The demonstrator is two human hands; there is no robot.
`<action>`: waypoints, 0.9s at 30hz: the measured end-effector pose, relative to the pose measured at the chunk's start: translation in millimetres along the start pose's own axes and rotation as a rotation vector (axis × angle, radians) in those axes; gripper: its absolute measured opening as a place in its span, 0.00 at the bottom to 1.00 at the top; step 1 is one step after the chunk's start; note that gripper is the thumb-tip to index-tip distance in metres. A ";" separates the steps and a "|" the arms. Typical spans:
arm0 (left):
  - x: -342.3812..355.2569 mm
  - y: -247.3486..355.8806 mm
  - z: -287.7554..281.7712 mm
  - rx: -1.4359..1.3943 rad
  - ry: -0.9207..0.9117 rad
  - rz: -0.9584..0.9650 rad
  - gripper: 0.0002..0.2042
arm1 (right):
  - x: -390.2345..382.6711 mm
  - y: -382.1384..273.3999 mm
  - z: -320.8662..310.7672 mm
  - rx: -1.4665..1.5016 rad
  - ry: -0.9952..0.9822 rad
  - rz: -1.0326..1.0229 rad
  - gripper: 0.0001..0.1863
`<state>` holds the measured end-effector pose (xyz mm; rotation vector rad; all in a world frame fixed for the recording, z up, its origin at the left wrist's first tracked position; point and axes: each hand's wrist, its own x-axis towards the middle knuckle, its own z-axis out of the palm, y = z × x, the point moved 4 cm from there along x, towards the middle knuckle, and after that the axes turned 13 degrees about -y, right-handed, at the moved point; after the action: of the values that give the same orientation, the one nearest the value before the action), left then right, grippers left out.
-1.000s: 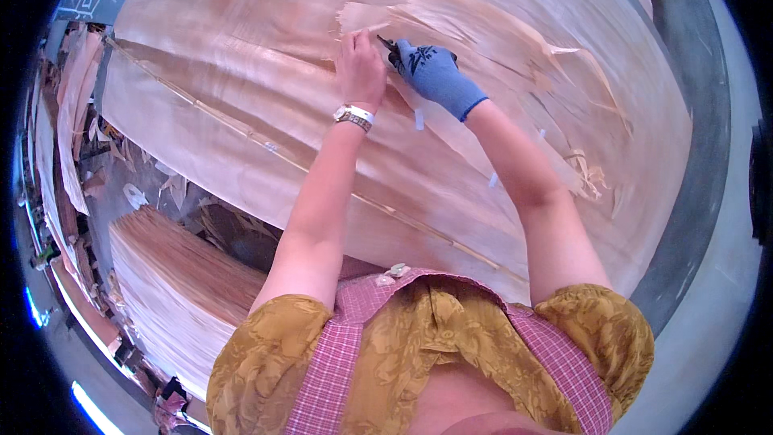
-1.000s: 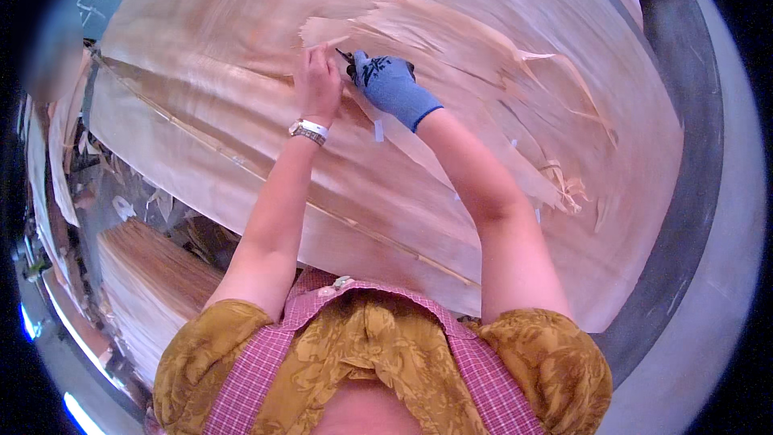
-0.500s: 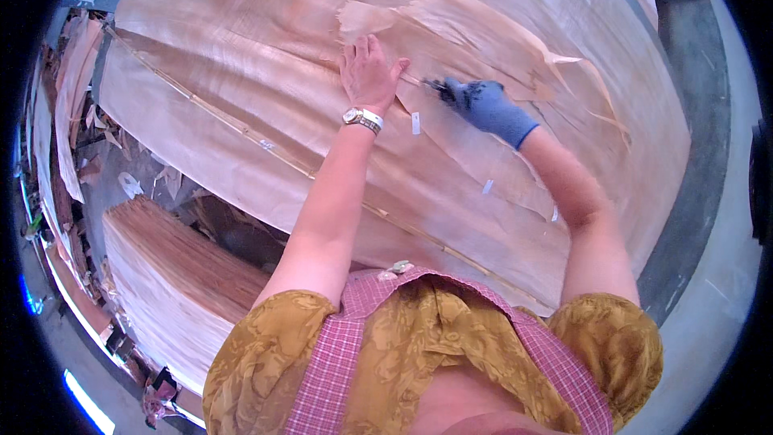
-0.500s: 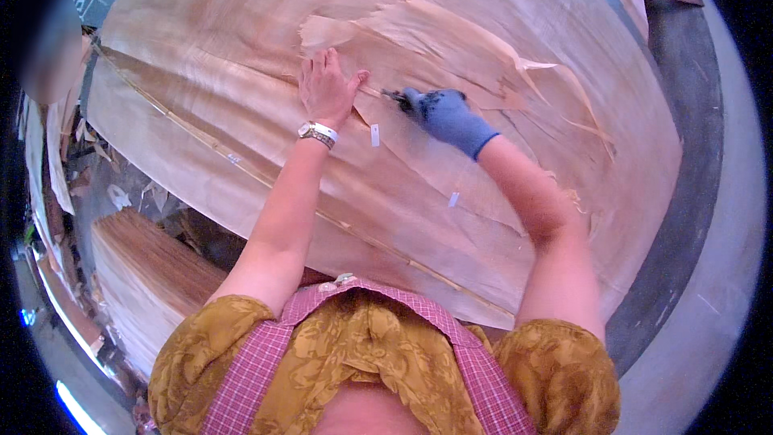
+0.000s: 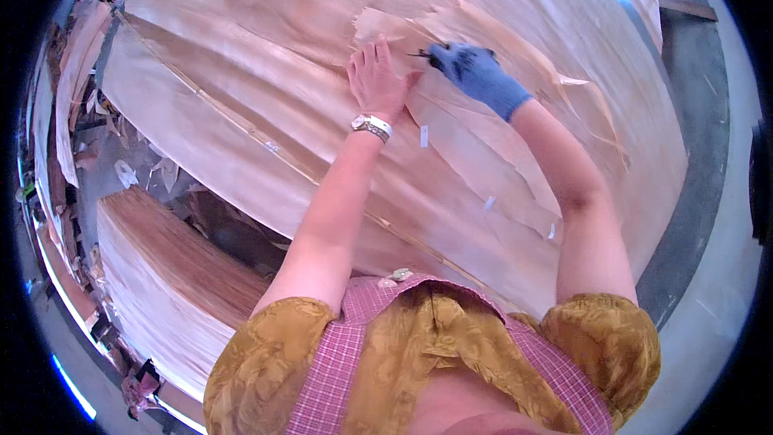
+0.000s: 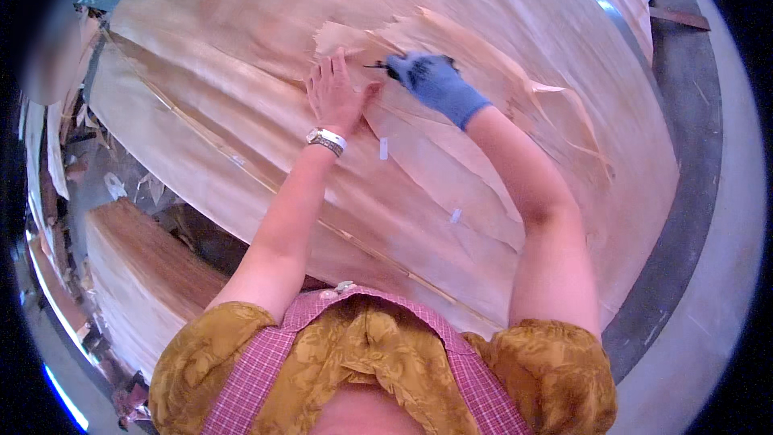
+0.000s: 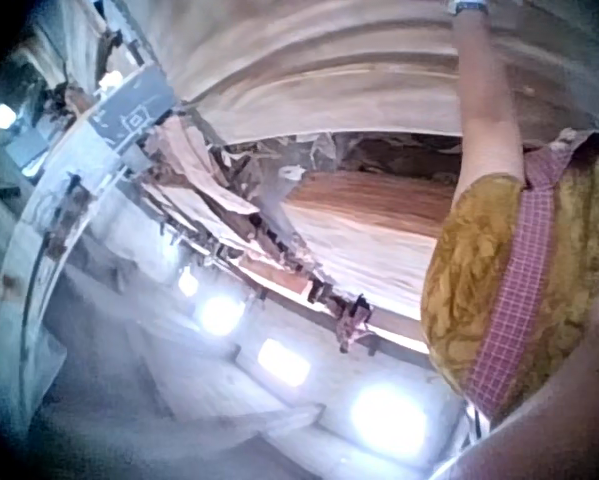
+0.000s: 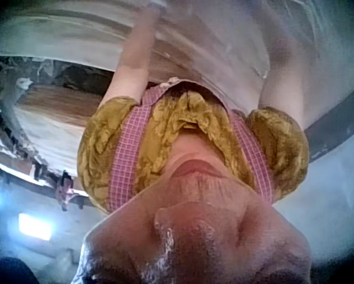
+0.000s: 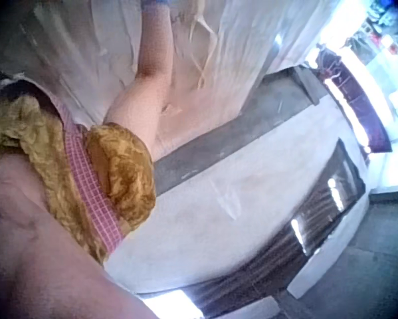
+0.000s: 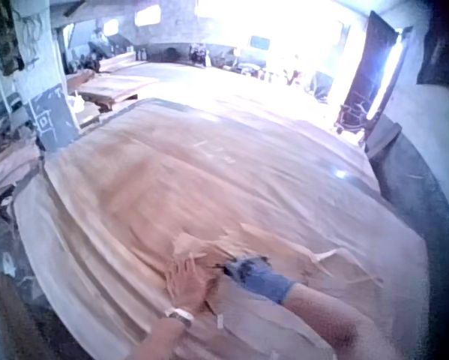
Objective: The person prepares veneer sheets by hand and using a utility knife. The person peels back thin layers of wood from a large stack, applies adhesive tape to cracks and edges, and trims excess wood and tape with a utility knife before placing a long thin wooden guide over the sheets.
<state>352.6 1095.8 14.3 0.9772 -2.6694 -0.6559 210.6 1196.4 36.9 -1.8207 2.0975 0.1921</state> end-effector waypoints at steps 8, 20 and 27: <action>4.8 2.5 -3.2 0.078 -0.155 -0.071 0.36 | 33.8 -0.5 6.5 -0.145 -0.040 -0.009 0.10; 3.5 4.6 0.6 0.162 -0.177 -0.071 0.35 | -152.3 -21.5 80.5 0.104 -0.233 0.676 0.11; 1.0 20.2 5.8 0.310 -0.120 -0.036 0.29 | -200.8 -18.1 95.0 0.417 0.153 0.663 0.18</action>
<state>338.7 1110.7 19.1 1.0949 -2.9259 -0.3194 266.8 1411.5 21.6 -0.8935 2.5416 -0.2173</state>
